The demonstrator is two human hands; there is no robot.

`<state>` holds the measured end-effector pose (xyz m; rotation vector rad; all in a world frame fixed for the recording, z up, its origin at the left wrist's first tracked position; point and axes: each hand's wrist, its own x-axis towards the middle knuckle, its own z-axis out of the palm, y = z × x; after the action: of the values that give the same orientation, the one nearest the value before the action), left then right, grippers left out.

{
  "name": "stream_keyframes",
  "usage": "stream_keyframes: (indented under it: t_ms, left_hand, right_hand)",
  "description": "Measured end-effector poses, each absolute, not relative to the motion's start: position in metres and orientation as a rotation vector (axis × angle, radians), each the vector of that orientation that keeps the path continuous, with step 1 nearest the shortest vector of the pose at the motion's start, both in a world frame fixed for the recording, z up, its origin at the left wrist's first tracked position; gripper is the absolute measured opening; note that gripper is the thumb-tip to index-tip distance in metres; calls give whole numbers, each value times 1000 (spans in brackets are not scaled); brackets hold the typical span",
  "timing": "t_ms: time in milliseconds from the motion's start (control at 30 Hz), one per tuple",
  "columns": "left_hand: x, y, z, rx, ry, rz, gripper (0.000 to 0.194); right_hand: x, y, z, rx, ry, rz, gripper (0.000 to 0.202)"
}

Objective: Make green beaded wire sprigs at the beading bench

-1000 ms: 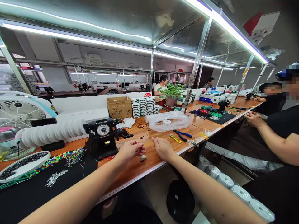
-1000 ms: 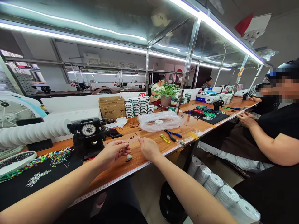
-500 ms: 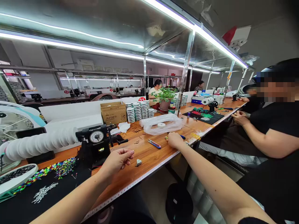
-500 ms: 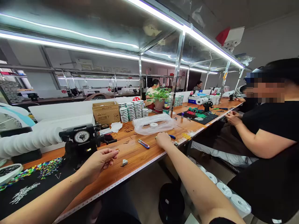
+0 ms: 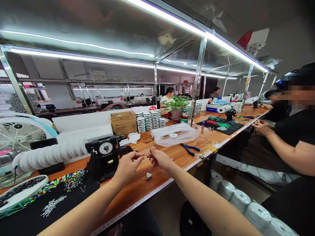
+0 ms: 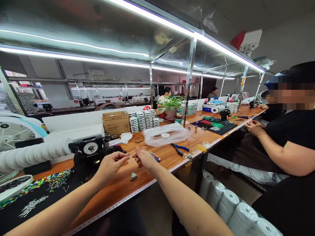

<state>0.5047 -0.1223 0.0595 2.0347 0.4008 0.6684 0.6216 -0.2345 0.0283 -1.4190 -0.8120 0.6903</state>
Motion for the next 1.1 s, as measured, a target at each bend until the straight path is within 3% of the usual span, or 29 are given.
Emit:
stream_keyframes:
  t_ms: [100,367,1100]
  left_hand:
    - [512,-124,58,2112,380,777,15]
    - [530,-125,52,2148,387,798,17]
    - [539,-127,41,2075,334,753,21]
  right_hand:
    - [626,-220,26,-1257,-679,816,62]
    - [626,-200,10,-1103,-428,818,41]
    - [621,-204,11,-1077,-352,809,30]
